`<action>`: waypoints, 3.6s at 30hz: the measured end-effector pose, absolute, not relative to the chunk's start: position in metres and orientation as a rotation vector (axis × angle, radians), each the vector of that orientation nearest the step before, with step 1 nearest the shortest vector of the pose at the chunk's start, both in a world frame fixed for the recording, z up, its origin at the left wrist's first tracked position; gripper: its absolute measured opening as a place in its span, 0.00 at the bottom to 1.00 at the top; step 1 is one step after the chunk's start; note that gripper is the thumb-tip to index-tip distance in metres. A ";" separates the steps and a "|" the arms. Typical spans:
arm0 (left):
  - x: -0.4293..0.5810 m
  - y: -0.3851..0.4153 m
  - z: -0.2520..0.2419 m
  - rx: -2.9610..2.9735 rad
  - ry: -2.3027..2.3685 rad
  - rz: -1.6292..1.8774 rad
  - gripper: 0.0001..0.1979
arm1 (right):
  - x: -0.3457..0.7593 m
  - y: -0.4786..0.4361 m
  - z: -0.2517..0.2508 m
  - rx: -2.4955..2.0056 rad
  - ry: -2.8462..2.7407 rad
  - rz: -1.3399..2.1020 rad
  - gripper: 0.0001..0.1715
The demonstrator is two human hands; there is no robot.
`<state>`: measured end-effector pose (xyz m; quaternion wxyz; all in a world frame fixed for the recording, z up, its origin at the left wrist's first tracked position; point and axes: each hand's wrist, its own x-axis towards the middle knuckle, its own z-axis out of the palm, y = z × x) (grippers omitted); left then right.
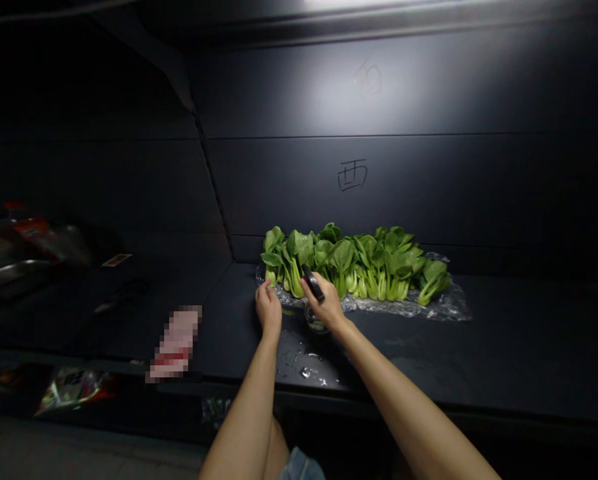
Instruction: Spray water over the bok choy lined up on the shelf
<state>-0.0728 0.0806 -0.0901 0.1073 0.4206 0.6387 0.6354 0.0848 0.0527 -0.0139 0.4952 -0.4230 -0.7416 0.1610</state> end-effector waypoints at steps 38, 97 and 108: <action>-0.035 0.060 -0.073 2.184 1.746 1.449 0.11 | 0.127 0.049 -0.018 -1.064 -1.597 0.428 0.18; -0.024 0.062 -0.092 2.319 1.610 1.219 0.24 | 0.178 0.056 -0.029 -1.133 -1.375 0.468 0.17; -0.005 0.050 -0.090 2.579 1.592 1.066 0.24 | 0.190 0.039 -0.024 -1.158 -1.435 0.417 0.17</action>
